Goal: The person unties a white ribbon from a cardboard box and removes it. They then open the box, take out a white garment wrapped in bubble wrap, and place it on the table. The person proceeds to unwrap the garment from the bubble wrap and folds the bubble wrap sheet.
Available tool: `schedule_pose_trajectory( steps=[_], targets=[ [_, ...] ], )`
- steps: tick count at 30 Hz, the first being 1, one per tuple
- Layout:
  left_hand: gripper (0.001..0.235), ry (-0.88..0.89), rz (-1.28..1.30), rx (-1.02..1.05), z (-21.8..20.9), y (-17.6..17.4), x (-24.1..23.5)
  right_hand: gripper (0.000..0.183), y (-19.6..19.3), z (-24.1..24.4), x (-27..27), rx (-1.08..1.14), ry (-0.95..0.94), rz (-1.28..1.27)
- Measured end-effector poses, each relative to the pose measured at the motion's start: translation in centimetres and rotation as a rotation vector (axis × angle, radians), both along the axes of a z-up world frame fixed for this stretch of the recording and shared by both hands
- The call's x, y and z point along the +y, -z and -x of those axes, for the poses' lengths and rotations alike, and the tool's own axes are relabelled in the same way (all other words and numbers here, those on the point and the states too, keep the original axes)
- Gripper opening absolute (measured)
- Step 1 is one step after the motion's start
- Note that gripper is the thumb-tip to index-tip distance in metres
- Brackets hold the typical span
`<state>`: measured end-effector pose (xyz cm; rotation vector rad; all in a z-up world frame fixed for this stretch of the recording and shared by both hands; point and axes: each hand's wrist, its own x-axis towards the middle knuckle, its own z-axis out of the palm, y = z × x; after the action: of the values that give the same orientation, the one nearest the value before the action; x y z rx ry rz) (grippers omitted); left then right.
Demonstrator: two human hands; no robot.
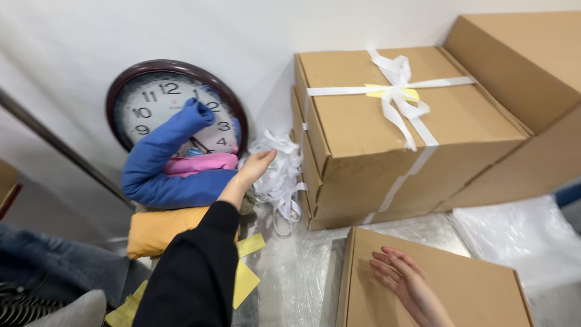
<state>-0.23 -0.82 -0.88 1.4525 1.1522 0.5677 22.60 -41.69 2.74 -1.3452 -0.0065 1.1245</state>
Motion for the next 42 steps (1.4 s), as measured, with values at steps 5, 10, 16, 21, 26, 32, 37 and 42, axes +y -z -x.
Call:
schedule_pose_trajectory(
  steps=[5,10,16,21,26,32,37,42],
  targets=[
    [0.026,-0.012,-0.378,-0.018,0.6,6.6,-8.0,0.032,0.3,-2.5,-4.4,-0.040,0.078,-0.049],
    [0.051,0.212,0.058,-0.004,1.6,11.8,-27.9,0.028,4.2,-9.2,-12.3,-0.292,0.168,-0.060],
    [0.064,0.055,0.483,-0.167,0.9,15.3,-42.6,0.024,1.7,-13.6,-21.7,-0.677,0.335,0.313],
    [0.068,-0.071,0.449,-0.127,0.7,15.9,-44.9,0.051,10.8,-21.7,-28.4,-0.804,0.223,0.615],
    [0.057,-0.133,0.332,0.180,0.2,6.6,-48.6,0.041,8.1,-20.3,-27.6,-0.659,-0.079,0.605],
    [0.068,-0.524,0.461,-0.038,-0.6,3.6,-55.4,0.057,7.2,-19.4,-25.1,-0.635,-0.229,0.393],
    [0.083,-0.612,0.483,-0.071,-1.2,2.2,-60.9,0.084,8.4,-20.8,-23.9,-0.826,-0.398,0.700],
    [0.072,-0.572,0.433,-0.042,-2.6,-1.5,-64.2,0.084,8.8,-22.9,-23.4,-0.848,-0.430,0.703]
  ],
)
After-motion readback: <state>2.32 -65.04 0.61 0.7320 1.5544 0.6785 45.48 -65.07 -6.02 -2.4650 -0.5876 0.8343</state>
